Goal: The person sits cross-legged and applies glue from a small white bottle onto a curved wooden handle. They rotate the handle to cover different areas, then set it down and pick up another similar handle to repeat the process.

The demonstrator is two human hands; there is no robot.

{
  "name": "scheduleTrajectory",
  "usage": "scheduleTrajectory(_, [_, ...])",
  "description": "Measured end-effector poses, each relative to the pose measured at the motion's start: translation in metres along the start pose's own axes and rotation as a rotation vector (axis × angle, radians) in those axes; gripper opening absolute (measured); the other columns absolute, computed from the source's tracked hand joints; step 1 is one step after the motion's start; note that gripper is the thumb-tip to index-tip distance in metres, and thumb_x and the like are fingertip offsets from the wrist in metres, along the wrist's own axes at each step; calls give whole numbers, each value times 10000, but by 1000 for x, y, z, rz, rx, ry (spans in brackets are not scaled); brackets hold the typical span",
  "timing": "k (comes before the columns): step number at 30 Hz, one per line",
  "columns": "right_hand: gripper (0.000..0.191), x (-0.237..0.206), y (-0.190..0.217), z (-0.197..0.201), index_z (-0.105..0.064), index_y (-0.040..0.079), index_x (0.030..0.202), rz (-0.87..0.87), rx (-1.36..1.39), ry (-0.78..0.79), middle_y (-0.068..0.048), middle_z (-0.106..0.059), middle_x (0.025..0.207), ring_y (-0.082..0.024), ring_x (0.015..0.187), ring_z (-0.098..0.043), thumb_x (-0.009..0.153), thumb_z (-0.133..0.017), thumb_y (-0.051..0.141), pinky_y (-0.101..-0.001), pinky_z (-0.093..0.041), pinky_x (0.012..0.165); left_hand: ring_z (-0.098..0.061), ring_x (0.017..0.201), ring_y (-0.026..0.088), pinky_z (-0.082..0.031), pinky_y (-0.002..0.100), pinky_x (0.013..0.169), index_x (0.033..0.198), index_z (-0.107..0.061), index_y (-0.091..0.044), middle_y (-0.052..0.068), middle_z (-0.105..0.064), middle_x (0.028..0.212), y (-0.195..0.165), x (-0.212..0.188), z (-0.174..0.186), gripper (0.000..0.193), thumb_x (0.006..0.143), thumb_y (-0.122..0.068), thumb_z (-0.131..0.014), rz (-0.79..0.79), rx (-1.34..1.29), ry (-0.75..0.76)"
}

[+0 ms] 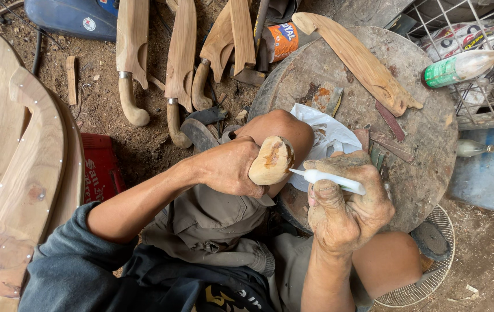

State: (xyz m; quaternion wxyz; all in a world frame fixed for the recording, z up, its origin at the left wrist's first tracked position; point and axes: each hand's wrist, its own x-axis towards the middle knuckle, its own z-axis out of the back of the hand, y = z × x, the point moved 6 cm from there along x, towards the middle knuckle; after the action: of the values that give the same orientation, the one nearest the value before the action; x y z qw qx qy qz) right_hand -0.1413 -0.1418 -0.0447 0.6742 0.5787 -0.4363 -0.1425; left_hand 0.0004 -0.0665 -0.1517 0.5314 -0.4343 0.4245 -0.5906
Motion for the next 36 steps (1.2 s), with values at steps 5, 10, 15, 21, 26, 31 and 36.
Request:
scheduleTrajectory(5, [257,-1,0,0,-637,-111,1047,9,0,12,-228,-689,911,-125,580,-559,1016,-757,114,-233,-414,498,-663,617,190,-550,355,604,828,-704,-17,108,-701,700,-3,1,1,184,695,-124,-774,-95,-28,-12])
scheduleTrajectory(10, [242,-2,-1,0,-637,-114,1045,4,2,3,-230,-686,904,-135,585,-557,1002,-764,87,-236,-415,477,-660,592,202,-549,360,587,790,-688,-5,112,-690,676,-3,1,2,191,685,-137,-779,-41,2,-15])
scheduleTrajectory(15, [236,-1,-1,-1,-644,-113,1047,9,5,9,-230,-686,909,-128,572,-556,1000,-758,89,-224,-407,477,-667,600,190,-548,355,581,809,-690,6,108,-705,684,-5,0,5,199,711,-151,-764,1,-52,-23])
scheduleTrajectory(21, [236,1,-1,-2,-642,-106,1056,34,-15,21,-227,-696,919,-122,569,-553,1007,-755,96,-227,-404,499,-659,568,190,-550,355,569,781,-696,13,116,-700,650,-3,2,6,205,710,-167,-764,83,-40,3])
scheduleTrajectory(26, [227,0,-2,-3,-645,-114,1035,53,-62,59,-212,-696,901,-114,574,-534,1009,-742,90,-222,-387,493,-659,578,189,-544,358,564,819,-703,5,106,-699,664,-4,3,8,241,703,-191,-779,66,-48,-40])
scheduleTrajectory(31, [239,4,-5,-3,-637,-96,1051,43,-45,50,-218,-700,913,-130,565,-557,1021,-735,119,-237,-431,488,-645,558,190,-539,358,563,788,-711,-4,121,-685,630,5,7,7,211,711,-192,-771,92,13,20])
scheduleTrajectory(36, [270,14,-4,9,-604,-72,1031,-6,168,-92,-189,-665,943,-155,638,-604,1039,-761,148,-257,-492,493,-704,659,164,-579,303,596,815,-746,5,93,-739,722,8,19,3,144,743,-115,-776,-68,-201,101])
